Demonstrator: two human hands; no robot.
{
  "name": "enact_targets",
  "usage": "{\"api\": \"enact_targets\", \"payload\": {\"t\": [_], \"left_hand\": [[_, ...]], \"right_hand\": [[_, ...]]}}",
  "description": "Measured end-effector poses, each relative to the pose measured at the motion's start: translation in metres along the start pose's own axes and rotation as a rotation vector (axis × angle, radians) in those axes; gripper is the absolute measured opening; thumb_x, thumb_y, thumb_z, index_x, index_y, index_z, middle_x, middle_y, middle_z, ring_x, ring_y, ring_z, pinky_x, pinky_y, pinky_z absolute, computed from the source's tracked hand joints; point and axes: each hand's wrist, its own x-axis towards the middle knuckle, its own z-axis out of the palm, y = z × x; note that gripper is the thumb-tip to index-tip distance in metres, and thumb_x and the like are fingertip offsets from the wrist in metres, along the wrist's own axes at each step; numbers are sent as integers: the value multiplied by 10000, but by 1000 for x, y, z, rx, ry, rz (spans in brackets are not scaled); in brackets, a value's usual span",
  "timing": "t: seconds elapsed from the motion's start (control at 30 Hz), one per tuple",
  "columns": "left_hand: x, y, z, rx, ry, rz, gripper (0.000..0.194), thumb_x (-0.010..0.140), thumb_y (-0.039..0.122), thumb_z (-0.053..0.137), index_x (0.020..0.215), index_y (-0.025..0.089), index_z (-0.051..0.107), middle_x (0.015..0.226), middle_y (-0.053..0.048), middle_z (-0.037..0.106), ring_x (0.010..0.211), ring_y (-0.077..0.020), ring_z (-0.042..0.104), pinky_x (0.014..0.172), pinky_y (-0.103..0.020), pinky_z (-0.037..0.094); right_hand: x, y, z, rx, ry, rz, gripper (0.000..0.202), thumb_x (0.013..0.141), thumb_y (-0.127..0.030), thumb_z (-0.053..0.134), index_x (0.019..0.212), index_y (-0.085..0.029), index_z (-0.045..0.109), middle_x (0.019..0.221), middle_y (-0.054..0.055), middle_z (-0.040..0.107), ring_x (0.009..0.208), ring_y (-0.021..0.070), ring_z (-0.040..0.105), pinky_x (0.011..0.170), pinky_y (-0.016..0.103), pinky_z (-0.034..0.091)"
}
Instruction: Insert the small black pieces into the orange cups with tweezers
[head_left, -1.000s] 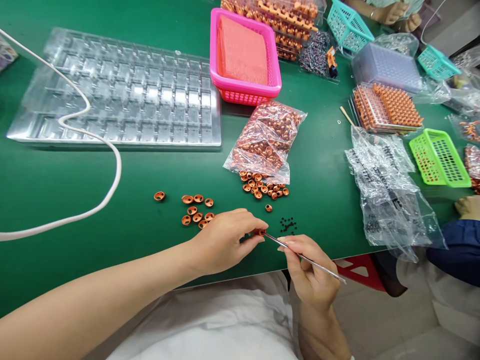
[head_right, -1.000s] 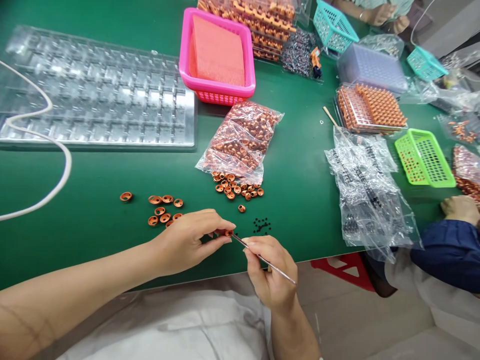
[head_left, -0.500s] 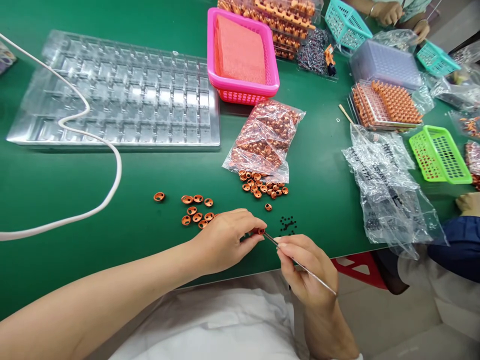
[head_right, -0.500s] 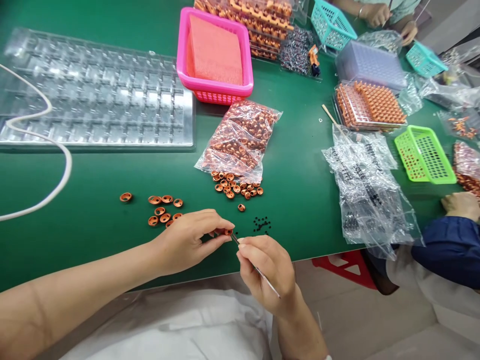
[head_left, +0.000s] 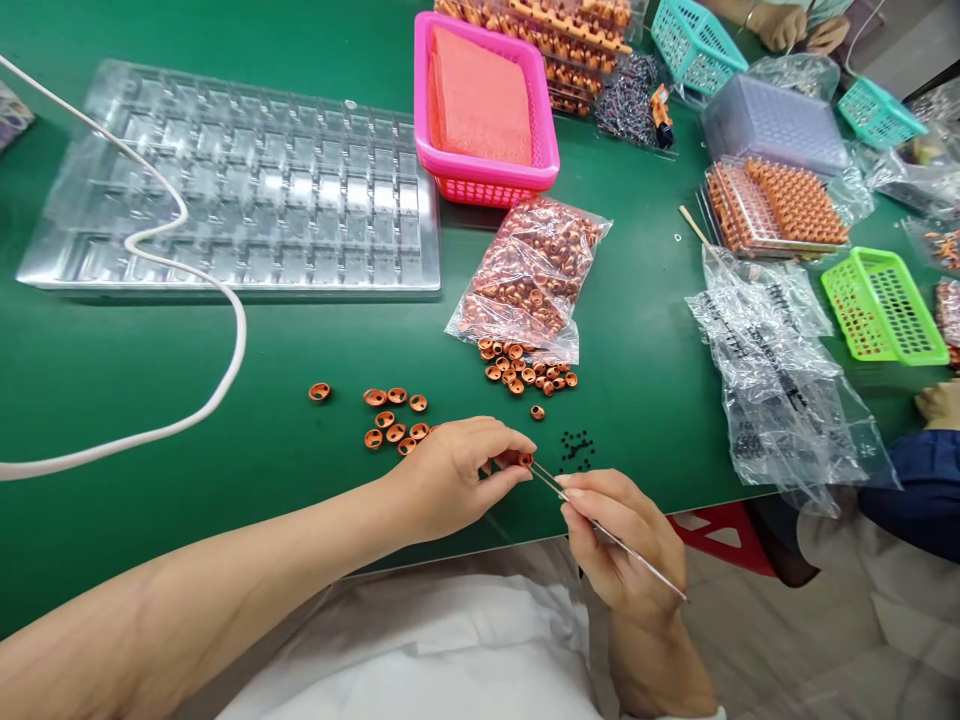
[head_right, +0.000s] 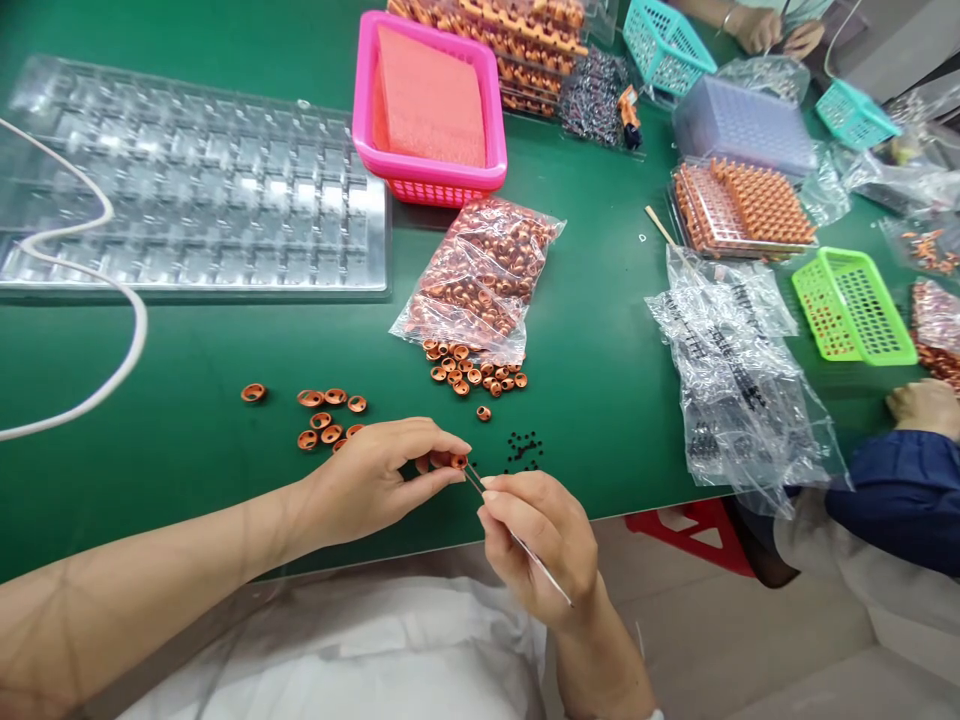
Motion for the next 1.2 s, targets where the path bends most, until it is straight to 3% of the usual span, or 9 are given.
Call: {"api": "enact_targets", "payload": {"t": [0.1, 0.23, 0.4, 0.57, 0.97, 1.2], "left_hand": [[1, 1, 0, -10, 1, 2, 142, 870, 76, 792, 997, 130, 759, 795, -3, 742, 674, -113, 664, 645, -185, 526], [0, 0, -1, -55, -5, 13, 133, 883, 113, 806, 1009, 135, 771, 798, -11, 756, 690, -117, 678, 648, -183, 529], [-2, -1, -1, -106, -41, 134, 130, 965, 180, 737, 1085, 129, 747, 862, -38, 799, 774, -149, 706, 711, -222, 554], [-4, 1, 0, -103, -84, 206, 123, 1020, 217, 670, 1101, 137, 716, 886, -47, 805, 768, -160, 696, 730, -257, 561], [-7, 6, 2, -48, -88, 288, 189, 1084, 235, 550, 1076, 121, 701, 836, -69, 776, 716, -155, 675, 674, -257, 549], [-9, 9, 4, -60, -98, 265, 156, 1066, 201, 570, 1080, 120, 702, 842, -69, 772, 730, -160, 679, 690, -252, 560]], "right_hand": [[-1, 0, -1, 22, 55, -6, 353, 936, -55, 641, 1256, -203, 664, 1091, 94, 761, 957, 228, 744, 769, 430, 662], [-2, -1, -7, 40, 115, 13, 291, 1030, -126, 472, 1234, -181, 672, 1151, 130, 725, 1061, 283, 715, 886, 540, 620], [-3, 0, -12, -19, -23, 42, 352, 1016, -73, 474, 1308, -187, 633, 1002, 92, 685, 859, 202, 655, 704, 364, 584], [-3, 13, -9, -95, -235, -160, 339, 936, -18, 622, 1252, -139, 638, 913, 68, 669, 764, 164, 569, 667, 321, 529], [-13, 27, -10, -164, -328, -325, 350, 973, -71, 586, 1318, -101, 638, 940, 96, 722, 844, 193, 631, 715, 358, 569], [-2, 23, -12, -179, -344, -401, 286, 934, -34, 601, 1205, -57, 692, 945, 108, 717, 821, 202, 635, 649, 355, 513]]}}
